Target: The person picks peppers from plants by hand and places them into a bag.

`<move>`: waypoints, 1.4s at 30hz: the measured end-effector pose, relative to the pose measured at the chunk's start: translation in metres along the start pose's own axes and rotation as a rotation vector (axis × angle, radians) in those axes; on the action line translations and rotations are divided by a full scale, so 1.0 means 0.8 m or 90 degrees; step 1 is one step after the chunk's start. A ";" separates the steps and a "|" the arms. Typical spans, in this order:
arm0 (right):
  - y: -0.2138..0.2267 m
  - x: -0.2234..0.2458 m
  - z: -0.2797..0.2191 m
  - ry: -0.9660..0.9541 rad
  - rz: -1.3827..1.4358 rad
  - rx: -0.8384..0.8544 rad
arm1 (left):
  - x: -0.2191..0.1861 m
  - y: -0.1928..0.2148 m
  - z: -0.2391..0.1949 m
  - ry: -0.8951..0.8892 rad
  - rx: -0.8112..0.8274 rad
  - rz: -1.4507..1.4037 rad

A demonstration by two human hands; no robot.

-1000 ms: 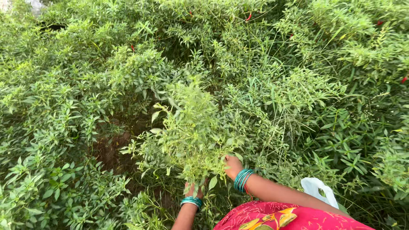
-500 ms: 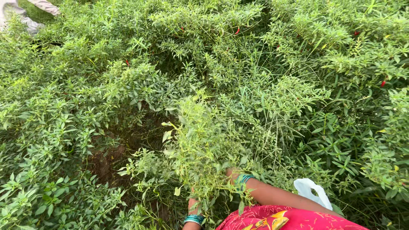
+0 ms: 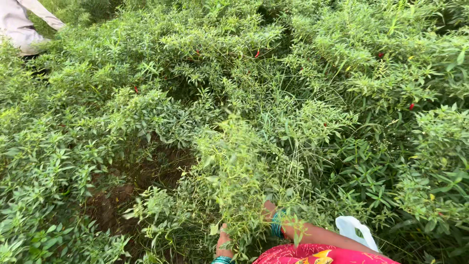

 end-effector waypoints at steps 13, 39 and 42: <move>0.003 0.006 0.030 0.052 0.222 -0.086 | -0.022 -0.029 0.034 0.080 0.003 -0.100; 0.094 0.180 -0.138 0.207 0.602 0.177 | -0.113 -0.086 0.074 -0.035 0.035 0.637; 0.089 0.208 -0.119 0.241 0.108 0.093 | -0.109 -0.103 0.078 -0.103 -0.039 0.516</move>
Point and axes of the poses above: each hand's wrist, its own z-axis towards the middle knuckle, its own y-axis out of the back of the hand, x = y × z, the point moved 6 cm from there along z, towards the middle knuckle, and after that the axes turned 13 degrees about x, right-handed, at the moved point
